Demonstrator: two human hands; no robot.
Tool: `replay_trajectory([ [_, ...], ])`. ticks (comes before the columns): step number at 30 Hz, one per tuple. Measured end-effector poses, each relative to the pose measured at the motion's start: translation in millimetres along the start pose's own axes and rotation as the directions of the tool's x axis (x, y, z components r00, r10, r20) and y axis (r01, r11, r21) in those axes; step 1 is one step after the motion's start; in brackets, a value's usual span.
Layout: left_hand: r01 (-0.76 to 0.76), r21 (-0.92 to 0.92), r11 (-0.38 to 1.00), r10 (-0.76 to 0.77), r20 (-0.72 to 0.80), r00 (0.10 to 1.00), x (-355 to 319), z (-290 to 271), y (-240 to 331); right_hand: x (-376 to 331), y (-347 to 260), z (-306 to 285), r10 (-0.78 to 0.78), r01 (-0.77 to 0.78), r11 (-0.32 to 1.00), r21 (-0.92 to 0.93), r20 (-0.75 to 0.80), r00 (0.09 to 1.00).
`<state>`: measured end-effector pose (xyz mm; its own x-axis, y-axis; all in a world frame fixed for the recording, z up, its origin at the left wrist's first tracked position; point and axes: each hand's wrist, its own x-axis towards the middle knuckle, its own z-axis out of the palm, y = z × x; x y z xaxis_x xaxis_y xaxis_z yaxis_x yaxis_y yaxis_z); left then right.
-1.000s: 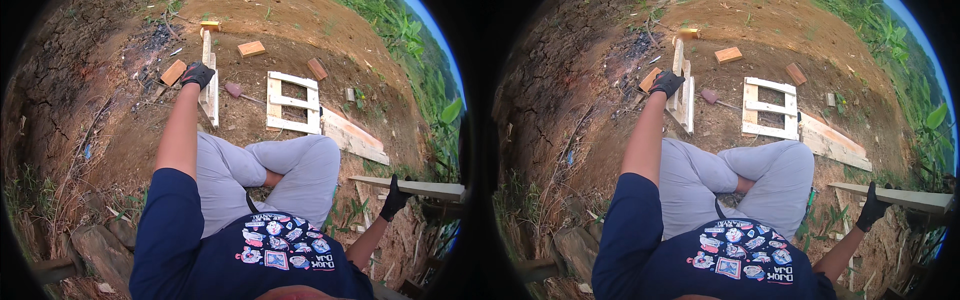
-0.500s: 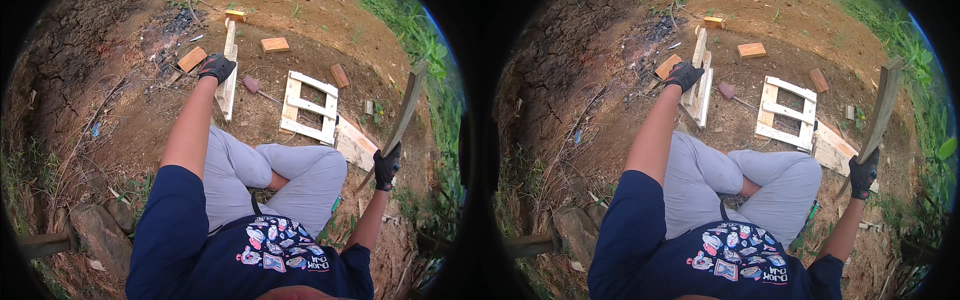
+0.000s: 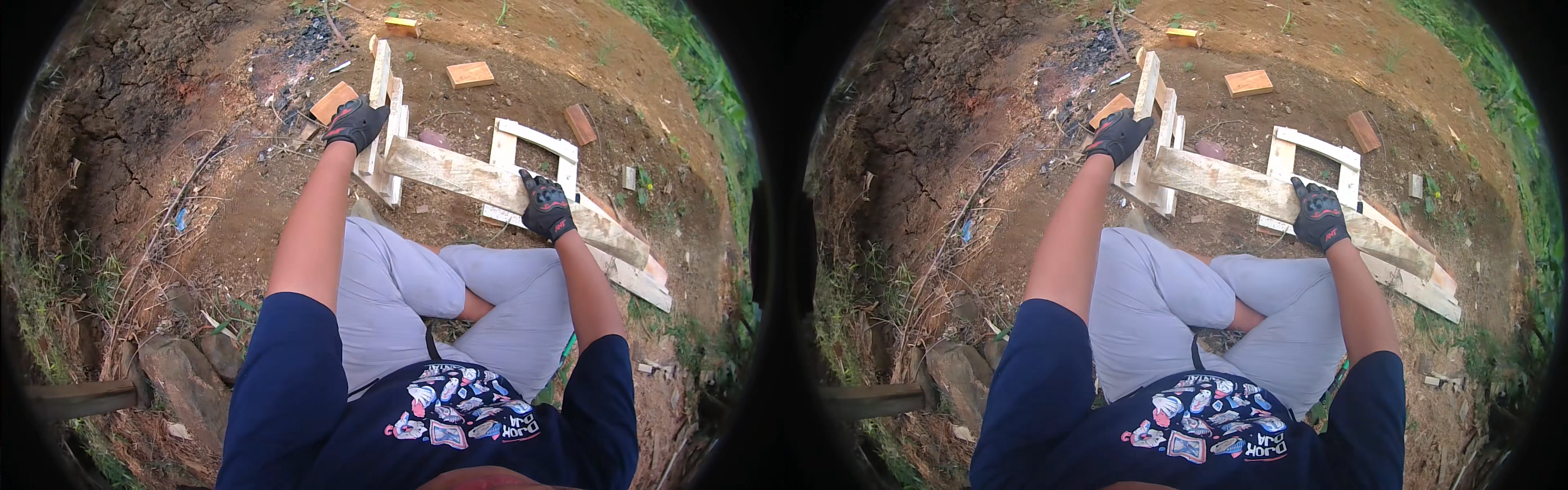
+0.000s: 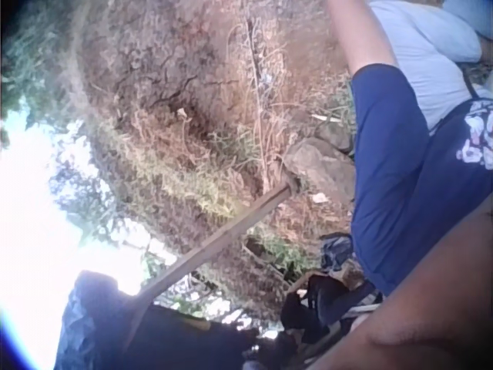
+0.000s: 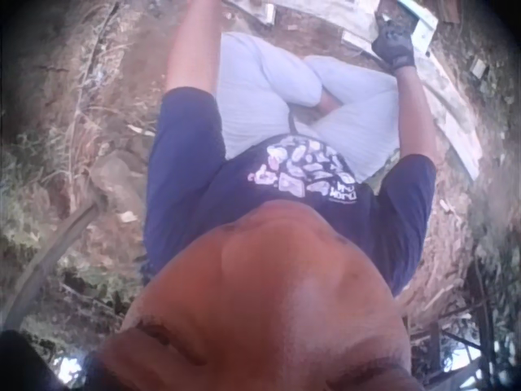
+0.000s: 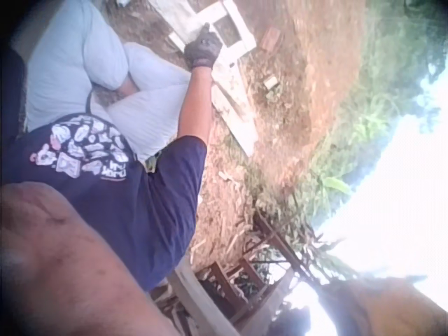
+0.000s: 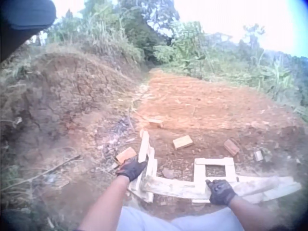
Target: The person sits on the ground and uses a hammer to drive nails into a white wooden frame structure. They position wooden planks and secure them to the frame, occasionally picking up additional nails from the ground to continue the assembly.
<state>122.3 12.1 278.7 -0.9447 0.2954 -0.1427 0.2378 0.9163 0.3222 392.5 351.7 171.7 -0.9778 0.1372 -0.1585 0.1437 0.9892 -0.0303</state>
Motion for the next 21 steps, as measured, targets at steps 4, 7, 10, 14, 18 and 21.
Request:
replay_trajectory([
  [4,0.014,0.003,1.000,-0.014,0.010,1.000,-4,-3,10,15,-6,-4,-0.039,0.040,0.998,-0.044,0.018,0.999],
  [7,0.009,-0.007,1.000,-0.009,0.040,0.999,-3,-2,9,23,-4,-18,-0.075,0.078,0.996,-0.049,0.063,0.995],
  [10,0.007,-0.045,0.999,-0.006,0.028,1.000,-1,4,10,26,-3,-24,-0.111,0.117,0.990,-0.075,0.088,0.990],
  [14,0.002,-0.026,1.000,-0.001,0.054,0.999,-4,7,28,21,8,-18,-0.124,0.136,0.984,-0.119,0.108,0.986],
  [18,-0.003,0.010,1.000,0.002,0.032,0.999,-1,10,31,22,6,-11,-0.151,0.162,0.976,-0.146,0.083,0.985],
  [21,-0.008,0.024,1.000,0.007,0.035,0.999,-4,7,28,29,11,-1,-0.189,0.191,0.964,-0.183,0.030,0.982],
])
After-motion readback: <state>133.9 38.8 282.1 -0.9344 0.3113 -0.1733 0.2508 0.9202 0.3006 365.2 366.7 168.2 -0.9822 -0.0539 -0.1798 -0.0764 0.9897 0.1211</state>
